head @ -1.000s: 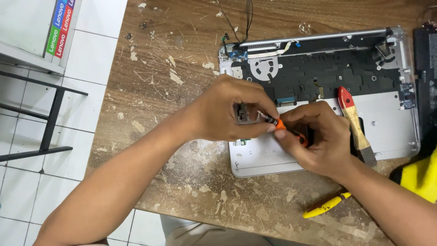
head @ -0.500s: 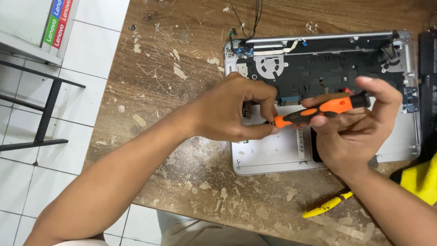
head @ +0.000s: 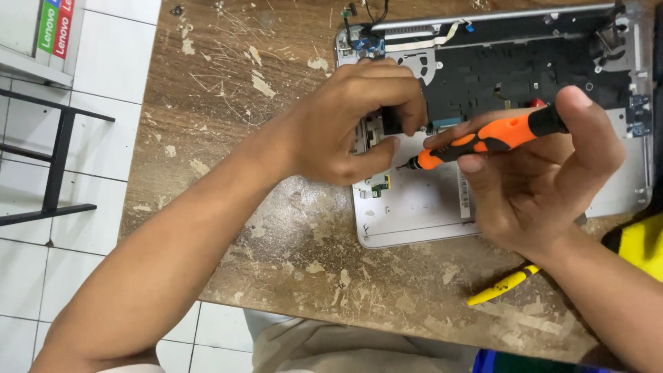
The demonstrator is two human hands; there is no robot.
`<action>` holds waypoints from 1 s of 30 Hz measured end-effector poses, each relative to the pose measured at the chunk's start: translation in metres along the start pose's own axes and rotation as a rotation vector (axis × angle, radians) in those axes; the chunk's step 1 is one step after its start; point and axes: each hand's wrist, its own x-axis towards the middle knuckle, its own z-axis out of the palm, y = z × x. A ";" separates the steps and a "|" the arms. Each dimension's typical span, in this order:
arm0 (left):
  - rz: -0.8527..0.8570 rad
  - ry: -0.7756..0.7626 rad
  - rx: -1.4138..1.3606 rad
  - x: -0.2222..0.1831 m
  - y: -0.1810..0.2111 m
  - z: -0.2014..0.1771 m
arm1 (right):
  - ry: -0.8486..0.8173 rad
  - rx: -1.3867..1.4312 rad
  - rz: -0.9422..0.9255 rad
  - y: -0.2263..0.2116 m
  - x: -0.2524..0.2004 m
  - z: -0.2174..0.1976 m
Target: The person uses a screwdriver to remove screws from the bottom casing of a disassembled laptop. They then use their fingers to lift and remove a small circuit board from the chassis.
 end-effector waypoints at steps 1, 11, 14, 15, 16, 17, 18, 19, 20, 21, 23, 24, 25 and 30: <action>0.012 -0.058 0.063 0.001 -0.001 -0.004 | -0.042 -0.048 -0.039 -0.005 0.004 -0.001; -0.358 -0.381 0.256 -0.002 0.010 -0.008 | -0.029 0.042 -0.187 0.011 0.016 0.012; -0.301 -0.361 0.304 -0.004 0.008 -0.006 | -0.086 0.029 -0.268 0.011 0.018 0.014; -0.294 -0.360 0.315 -0.004 0.009 -0.005 | -0.064 0.034 -0.267 0.010 0.017 0.017; -0.287 -0.359 0.327 -0.005 0.009 -0.005 | -0.042 0.039 -0.265 0.010 0.016 0.019; -0.289 -0.359 0.325 -0.005 0.008 -0.005 | -0.042 0.040 -0.263 0.012 0.014 0.018; -0.291 -0.365 0.319 -0.005 0.007 -0.004 | -0.056 0.021 -0.269 0.014 0.011 0.017; -0.295 -0.370 0.314 -0.006 0.006 -0.004 | -0.071 0.003 -0.275 0.016 0.009 0.016; -0.297 -0.370 0.312 -0.006 0.007 -0.004 | -0.071 0.005 -0.273 0.016 0.007 0.018; -0.290 -0.363 0.311 -0.006 0.007 -0.004 | -0.047 0.035 -0.256 0.016 0.005 0.019; -0.283 -0.356 0.309 -0.006 0.007 -0.003 | -0.023 0.065 -0.238 0.017 0.003 0.020; -0.277 -0.351 0.322 -0.007 0.006 -0.003 | -0.014 0.076 -0.241 0.018 0.002 0.021; -0.270 -0.347 0.335 -0.007 0.006 -0.003 | -0.003 0.087 -0.245 0.018 0.002 0.021; -0.300 -0.353 0.328 -0.005 0.009 -0.002 | -0.064 0.051 -0.254 0.018 0.004 0.017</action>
